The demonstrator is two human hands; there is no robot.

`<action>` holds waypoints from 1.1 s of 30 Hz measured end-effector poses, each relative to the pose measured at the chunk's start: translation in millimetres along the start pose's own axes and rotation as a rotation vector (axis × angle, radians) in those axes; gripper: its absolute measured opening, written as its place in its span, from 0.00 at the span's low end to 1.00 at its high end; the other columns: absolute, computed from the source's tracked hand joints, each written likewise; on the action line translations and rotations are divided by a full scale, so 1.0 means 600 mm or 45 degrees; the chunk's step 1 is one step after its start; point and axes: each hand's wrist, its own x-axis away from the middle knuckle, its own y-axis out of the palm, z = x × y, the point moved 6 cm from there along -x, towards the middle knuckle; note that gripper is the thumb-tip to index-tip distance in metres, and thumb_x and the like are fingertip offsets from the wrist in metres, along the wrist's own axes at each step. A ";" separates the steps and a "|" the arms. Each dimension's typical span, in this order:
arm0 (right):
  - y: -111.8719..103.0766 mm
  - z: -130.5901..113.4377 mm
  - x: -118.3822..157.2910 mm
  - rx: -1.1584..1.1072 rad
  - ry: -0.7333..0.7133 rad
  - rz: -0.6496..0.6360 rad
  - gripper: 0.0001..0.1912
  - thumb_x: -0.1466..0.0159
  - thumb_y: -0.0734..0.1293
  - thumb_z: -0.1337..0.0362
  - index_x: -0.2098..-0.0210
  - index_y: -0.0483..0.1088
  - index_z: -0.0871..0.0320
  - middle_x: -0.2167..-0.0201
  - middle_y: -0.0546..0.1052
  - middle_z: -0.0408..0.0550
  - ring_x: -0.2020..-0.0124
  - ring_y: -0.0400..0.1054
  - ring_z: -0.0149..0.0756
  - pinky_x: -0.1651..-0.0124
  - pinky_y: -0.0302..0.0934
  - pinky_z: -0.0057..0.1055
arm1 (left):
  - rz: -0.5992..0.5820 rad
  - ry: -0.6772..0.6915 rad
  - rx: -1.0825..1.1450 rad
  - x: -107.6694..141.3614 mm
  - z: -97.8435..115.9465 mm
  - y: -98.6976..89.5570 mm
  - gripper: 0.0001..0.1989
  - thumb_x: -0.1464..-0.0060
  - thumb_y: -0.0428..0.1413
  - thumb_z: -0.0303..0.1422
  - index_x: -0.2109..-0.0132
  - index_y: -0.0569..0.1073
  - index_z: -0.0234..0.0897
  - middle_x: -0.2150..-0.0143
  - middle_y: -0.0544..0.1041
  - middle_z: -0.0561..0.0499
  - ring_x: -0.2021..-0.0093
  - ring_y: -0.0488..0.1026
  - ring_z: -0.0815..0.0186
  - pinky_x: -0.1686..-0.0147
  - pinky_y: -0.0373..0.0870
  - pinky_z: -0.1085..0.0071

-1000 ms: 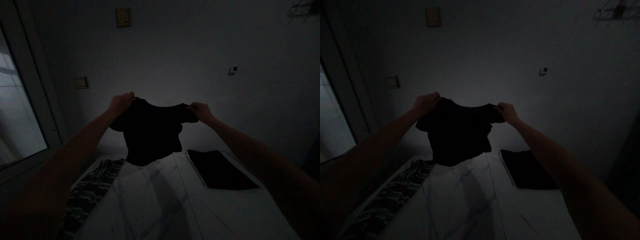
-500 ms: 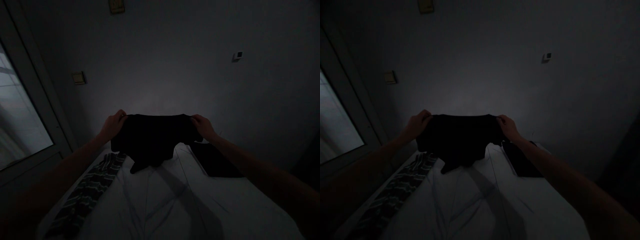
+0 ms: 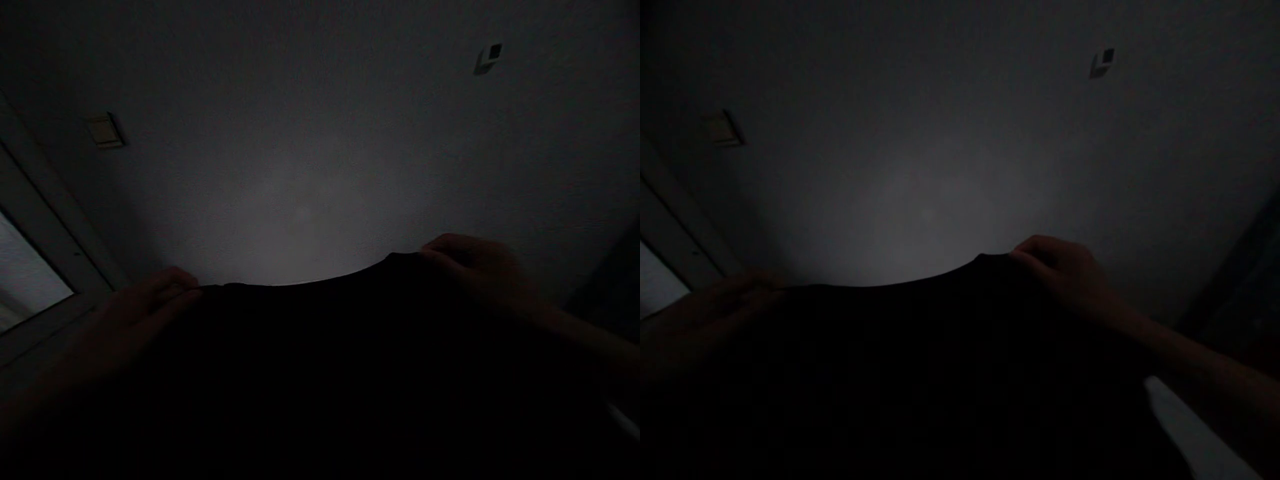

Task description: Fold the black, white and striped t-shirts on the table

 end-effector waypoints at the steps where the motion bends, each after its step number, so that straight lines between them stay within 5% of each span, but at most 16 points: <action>1: 0.042 0.029 -0.010 0.002 -0.025 -0.056 0.27 0.41 0.63 0.35 0.73 0.75 0.51 0.76 0.77 0.49 0.73 0.70 0.42 0.67 0.64 0.38 | -0.032 0.029 -0.011 -0.019 0.000 0.032 0.16 0.46 0.49 0.52 0.65 0.74 0.49 0.70 0.79 0.53 0.71 0.76 0.58 0.72 0.73 0.64; 4: 0.184 0.143 -0.028 0.021 -0.069 -0.246 0.22 0.35 0.60 0.42 0.68 0.75 0.52 0.68 0.79 0.50 0.67 0.72 0.43 0.61 0.63 0.38 | -0.156 0.111 -0.125 -0.070 -0.038 0.160 0.14 0.42 0.47 0.47 0.63 0.71 0.45 0.66 0.79 0.50 0.67 0.77 0.58 0.65 0.72 0.65; 8: 0.346 0.291 -0.032 0.293 0.002 -0.478 0.15 0.32 0.60 0.54 0.65 0.73 0.55 0.63 0.80 0.52 0.61 0.73 0.43 0.58 0.61 0.35 | -0.362 0.035 -0.473 -0.127 -0.147 0.351 0.12 0.35 0.45 0.39 0.52 0.69 0.40 0.59 0.81 0.44 0.60 0.79 0.56 0.61 0.69 0.65; 11: 0.427 0.363 -0.027 0.477 0.051 -0.612 0.12 0.31 0.61 0.57 0.63 0.73 0.55 0.60 0.80 0.52 0.59 0.73 0.42 0.59 0.60 0.32 | -0.507 0.000 -0.683 -0.152 -0.206 0.467 0.14 0.32 0.44 0.40 0.48 0.68 0.38 0.57 0.80 0.40 0.56 0.79 0.53 0.62 0.68 0.66; 14: 0.477 0.409 -0.026 0.538 0.104 -0.676 0.11 0.31 0.62 0.58 0.63 0.73 0.55 0.61 0.80 0.54 0.61 0.73 0.43 0.62 0.58 0.32 | -0.606 0.010 -0.719 -0.168 -0.237 0.542 0.15 0.32 0.44 0.40 0.47 0.67 0.38 0.54 0.80 0.39 0.55 0.79 0.53 0.62 0.66 0.67; 19: 0.519 0.455 -0.051 0.611 0.123 -0.726 0.12 0.29 0.61 0.57 0.61 0.73 0.55 0.58 0.80 0.54 0.59 0.72 0.44 0.63 0.56 0.32 | -0.654 -0.008 -0.720 -0.205 -0.273 0.592 0.16 0.31 0.43 0.40 0.44 0.65 0.37 0.51 0.79 0.37 0.52 0.78 0.52 0.60 0.66 0.67; 26: 0.544 0.497 -0.101 0.724 0.146 -0.763 0.13 0.29 0.61 0.55 0.59 0.73 0.56 0.57 0.80 0.55 0.61 0.71 0.44 0.64 0.54 0.34 | -0.644 -0.018 -0.763 -0.272 -0.298 0.616 0.18 0.32 0.44 0.43 0.44 0.66 0.38 0.51 0.79 0.37 0.52 0.77 0.53 0.59 0.66 0.67; 33: 0.569 0.505 -0.121 0.788 0.182 -0.748 0.16 0.29 0.62 0.53 0.56 0.74 0.57 0.57 0.80 0.58 0.59 0.72 0.46 0.63 0.56 0.34 | -0.650 -0.032 -0.770 -0.294 -0.302 0.641 0.17 0.33 0.46 0.41 0.44 0.67 0.38 0.51 0.79 0.36 0.52 0.76 0.52 0.58 0.68 0.65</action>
